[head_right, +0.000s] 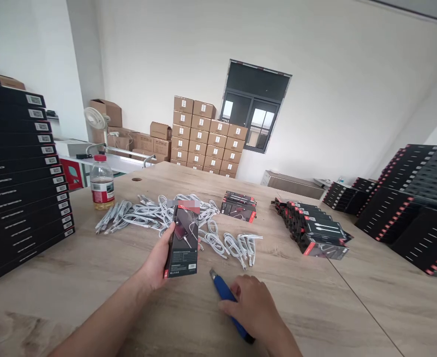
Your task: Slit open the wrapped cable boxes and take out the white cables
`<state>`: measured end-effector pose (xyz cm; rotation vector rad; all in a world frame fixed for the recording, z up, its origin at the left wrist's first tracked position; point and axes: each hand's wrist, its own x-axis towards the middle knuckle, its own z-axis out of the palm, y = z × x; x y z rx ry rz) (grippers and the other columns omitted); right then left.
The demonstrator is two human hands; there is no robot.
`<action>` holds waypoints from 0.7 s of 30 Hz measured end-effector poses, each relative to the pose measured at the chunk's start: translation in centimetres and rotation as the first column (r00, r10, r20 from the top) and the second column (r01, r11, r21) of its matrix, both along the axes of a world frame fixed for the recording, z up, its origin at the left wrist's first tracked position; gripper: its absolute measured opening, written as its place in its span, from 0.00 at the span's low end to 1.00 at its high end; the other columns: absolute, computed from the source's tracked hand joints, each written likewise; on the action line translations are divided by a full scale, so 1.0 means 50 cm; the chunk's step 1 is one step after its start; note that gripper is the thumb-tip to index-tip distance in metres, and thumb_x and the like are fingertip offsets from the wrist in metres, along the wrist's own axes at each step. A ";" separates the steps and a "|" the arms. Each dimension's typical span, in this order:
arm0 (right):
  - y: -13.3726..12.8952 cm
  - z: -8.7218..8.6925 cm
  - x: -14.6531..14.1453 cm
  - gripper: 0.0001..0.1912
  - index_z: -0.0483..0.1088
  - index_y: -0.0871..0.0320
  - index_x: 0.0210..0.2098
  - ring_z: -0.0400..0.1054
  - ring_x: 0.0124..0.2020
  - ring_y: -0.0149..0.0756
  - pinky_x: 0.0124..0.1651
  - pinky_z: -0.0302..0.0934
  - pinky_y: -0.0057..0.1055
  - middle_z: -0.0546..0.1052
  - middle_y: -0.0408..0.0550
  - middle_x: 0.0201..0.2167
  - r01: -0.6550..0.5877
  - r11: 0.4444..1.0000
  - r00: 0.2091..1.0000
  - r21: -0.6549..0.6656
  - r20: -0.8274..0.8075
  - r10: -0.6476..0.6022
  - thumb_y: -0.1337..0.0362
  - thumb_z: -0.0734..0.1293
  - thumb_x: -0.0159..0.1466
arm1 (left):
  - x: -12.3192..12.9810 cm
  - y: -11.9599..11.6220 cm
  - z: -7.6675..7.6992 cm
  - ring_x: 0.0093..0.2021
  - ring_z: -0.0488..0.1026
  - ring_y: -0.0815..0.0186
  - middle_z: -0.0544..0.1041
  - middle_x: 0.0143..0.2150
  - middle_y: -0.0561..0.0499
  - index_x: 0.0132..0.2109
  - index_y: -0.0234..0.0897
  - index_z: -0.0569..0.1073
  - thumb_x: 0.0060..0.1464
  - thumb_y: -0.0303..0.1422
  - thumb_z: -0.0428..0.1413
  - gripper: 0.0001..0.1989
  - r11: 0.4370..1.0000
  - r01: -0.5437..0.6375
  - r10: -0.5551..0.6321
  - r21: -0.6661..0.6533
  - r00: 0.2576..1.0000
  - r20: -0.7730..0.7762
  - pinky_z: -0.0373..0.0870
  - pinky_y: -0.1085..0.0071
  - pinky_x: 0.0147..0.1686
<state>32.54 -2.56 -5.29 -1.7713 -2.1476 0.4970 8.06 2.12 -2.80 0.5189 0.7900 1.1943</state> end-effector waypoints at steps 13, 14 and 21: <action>0.113 -0.056 -0.062 0.18 0.79 0.55 0.46 0.74 0.37 0.41 0.43 0.67 0.35 0.80 0.48 0.37 -0.053 0.971 0.939 0.235 -0.319 0.129 0.65 0.68 0.57 | -0.011 -0.005 0.002 0.31 0.82 0.54 0.84 0.36 0.37 0.48 0.29 0.77 0.62 0.56 0.47 0.33 0.995 0.096 -0.095 0.000 0.983 0.154 0.79 0.61 0.31; 0.117 -0.056 -0.066 0.19 0.79 0.55 0.47 0.73 0.36 0.40 0.42 0.66 0.35 0.80 0.47 0.36 -0.071 0.972 0.946 0.223 -0.294 0.136 0.65 0.69 0.56 | -0.012 -0.005 0.002 0.31 0.82 0.54 0.84 0.36 0.37 0.48 0.29 0.77 0.62 0.57 0.47 0.33 0.996 0.090 -0.089 0.002 0.983 0.161 0.79 0.62 0.31; 0.129 -0.057 -0.073 0.12 0.82 0.55 0.34 0.73 0.32 0.36 0.39 0.64 0.31 0.79 0.45 0.31 -0.120 0.975 0.965 0.187 -0.207 0.159 0.71 0.67 0.54 | -0.015 0.006 -0.013 0.34 0.82 0.54 0.84 0.37 0.39 0.49 0.31 0.77 0.62 0.56 0.47 0.32 0.999 0.035 -0.035 0.002 0.979 0.203 0.79 0.61 0.35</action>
